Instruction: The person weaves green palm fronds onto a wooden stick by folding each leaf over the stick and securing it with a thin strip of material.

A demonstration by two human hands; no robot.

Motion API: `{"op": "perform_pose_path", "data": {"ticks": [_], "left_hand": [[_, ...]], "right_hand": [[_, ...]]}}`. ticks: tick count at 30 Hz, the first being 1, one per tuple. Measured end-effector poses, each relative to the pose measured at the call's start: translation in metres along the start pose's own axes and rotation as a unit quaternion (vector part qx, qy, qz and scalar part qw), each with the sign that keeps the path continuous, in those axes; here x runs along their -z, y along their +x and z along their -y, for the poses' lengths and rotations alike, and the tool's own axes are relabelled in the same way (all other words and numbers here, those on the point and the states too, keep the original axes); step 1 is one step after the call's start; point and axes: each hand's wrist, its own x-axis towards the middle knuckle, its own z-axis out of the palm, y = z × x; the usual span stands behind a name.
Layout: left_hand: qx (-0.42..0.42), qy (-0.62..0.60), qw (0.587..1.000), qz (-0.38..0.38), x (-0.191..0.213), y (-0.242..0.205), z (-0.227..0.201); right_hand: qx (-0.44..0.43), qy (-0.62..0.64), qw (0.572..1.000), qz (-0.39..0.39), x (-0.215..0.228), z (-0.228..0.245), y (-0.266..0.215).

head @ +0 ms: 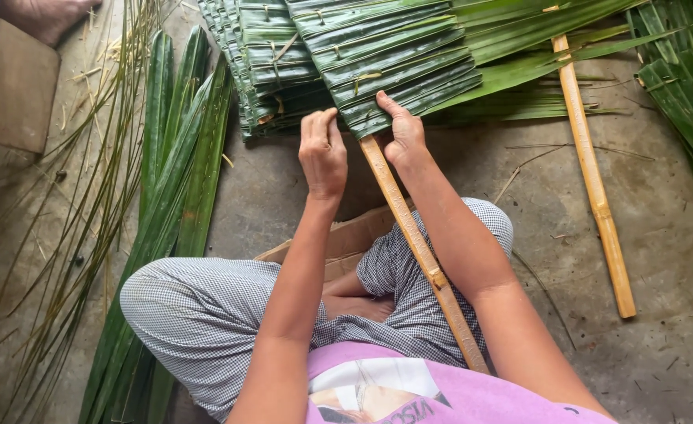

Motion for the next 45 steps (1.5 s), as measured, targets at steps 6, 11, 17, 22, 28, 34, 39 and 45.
{"op": "perform_pose_path", "data": {"ticks": [6, 11, 17, 22, 28, 34, 39, 45], "left_hand": [[-0.185, 0.156, 0.969, 0.048, -0.033, 0.015, -0.003], [-0.186, 0.064, 0.980, 0.038, -0.033, 0.033, -0.039], [0.156, -0.326, 0.929, 0.081, -0.037, 0.006, -0.058], [0.122, -0.283, 0.951, -0.022, 0.008, -0.020, -0.132], [0.131, -0.289, 0.947, 0.057, 0.058, -0.085, -0.164], [0.098, -0.252, 0.957, 0.107, 0.079, -0.109, -0.184], [0.082, -0.258, 0.957, 0.103, 0.088, -0.105, -0.194], [0.074, -0.268, 0.953, 0.120, 0.086, -0.110, -0.194]], "right_hand": [[0.032, -0.008, 0.999, -0.031, 0.004, -0.011, 0.019], [0.063, -0.030, 0.997, -0.039, -0.011, -0.006, 0.002], [0.049, -0.009, 0.998, -0.036, -0.027, -0.010, -0.059], [0.040, 0.012, 0.999, -0.034, -0.047, -0.009, -0.102], [0.046, 0.033, 0.998, -0.011, -0.036, -0.017, -0.056], [0.081, 0.029, 0.996, -0.030, -0.014, -0.026, 0.007], [0.127, 0.007, 0.991, -0.034, -0.016, -0.028, -0.007], [0.142, -0.021, 0.989, -0.038, -0.011, -0.028, -0.003]]}}
